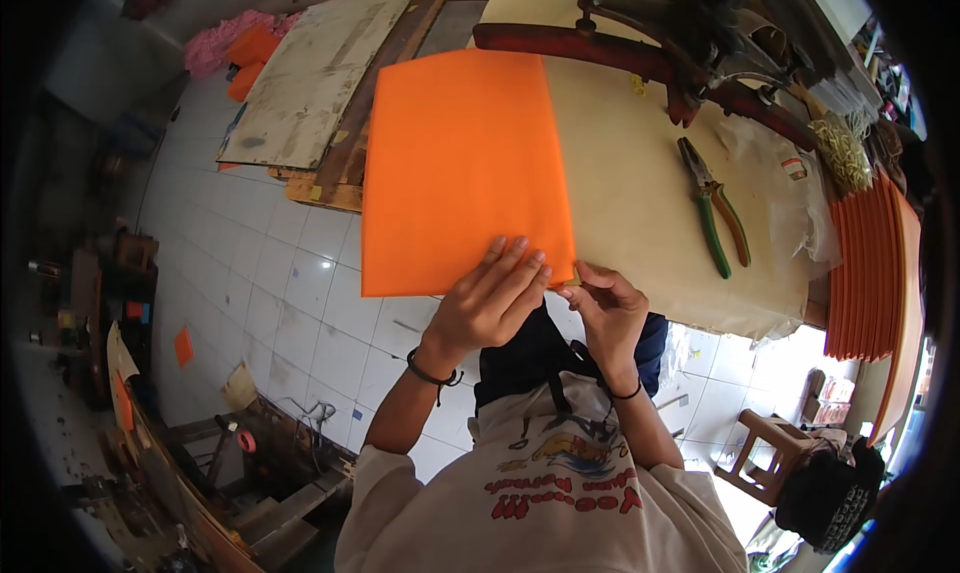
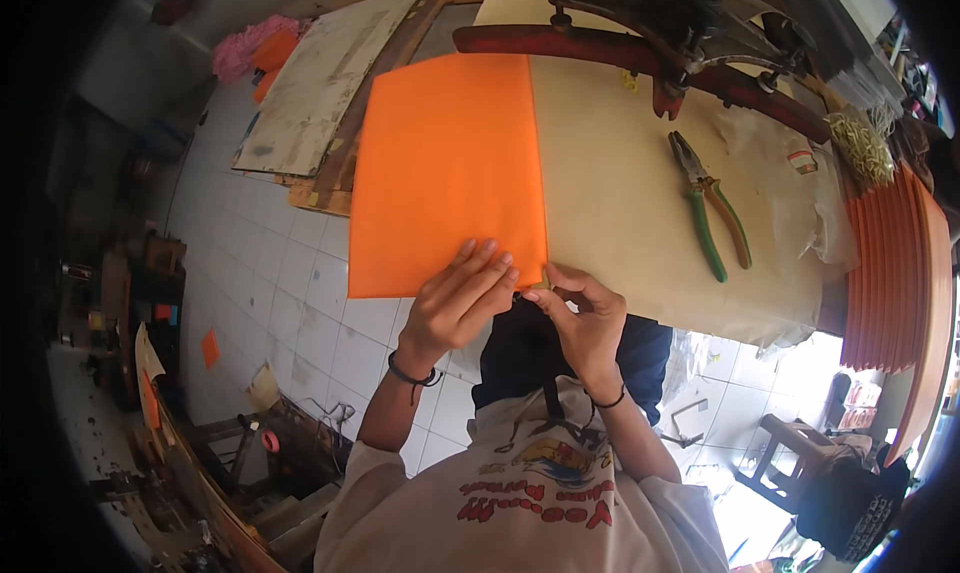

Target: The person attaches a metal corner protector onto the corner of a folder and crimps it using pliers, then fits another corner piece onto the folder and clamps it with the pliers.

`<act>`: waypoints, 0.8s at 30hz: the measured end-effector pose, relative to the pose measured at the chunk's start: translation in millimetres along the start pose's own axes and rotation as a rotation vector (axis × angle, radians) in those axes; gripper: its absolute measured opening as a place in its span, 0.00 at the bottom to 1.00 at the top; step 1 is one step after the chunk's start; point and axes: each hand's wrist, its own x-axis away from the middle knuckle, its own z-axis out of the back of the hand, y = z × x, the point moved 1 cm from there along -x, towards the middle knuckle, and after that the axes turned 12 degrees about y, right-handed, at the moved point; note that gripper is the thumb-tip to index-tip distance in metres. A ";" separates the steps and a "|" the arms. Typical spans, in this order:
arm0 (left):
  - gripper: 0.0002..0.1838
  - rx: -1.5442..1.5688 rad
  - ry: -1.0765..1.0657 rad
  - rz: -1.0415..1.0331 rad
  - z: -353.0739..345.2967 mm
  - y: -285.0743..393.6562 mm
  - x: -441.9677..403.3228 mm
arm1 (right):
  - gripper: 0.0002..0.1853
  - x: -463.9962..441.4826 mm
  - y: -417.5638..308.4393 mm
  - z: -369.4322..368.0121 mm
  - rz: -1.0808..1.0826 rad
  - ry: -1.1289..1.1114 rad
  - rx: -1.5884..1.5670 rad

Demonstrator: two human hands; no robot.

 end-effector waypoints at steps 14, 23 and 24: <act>0.28 -0.049 -0.112 0.148 4.3 -3.6 -15.4 | 0.17 -5.8 9.3 12.2 0.080 -0.092 0.033; 0.27 -0.146 -0.182 -0.045 -1.6 -3.5 -2.5 | 0.15 -5.1 11.6 12.2 0.082 -0.067 0.011; 0.26 -0.151 -0.173 -0.063 -1.7 -3.7 -1.3 | 0.14 -5.2 12.6 11.5 0.072 -0.065 -0.003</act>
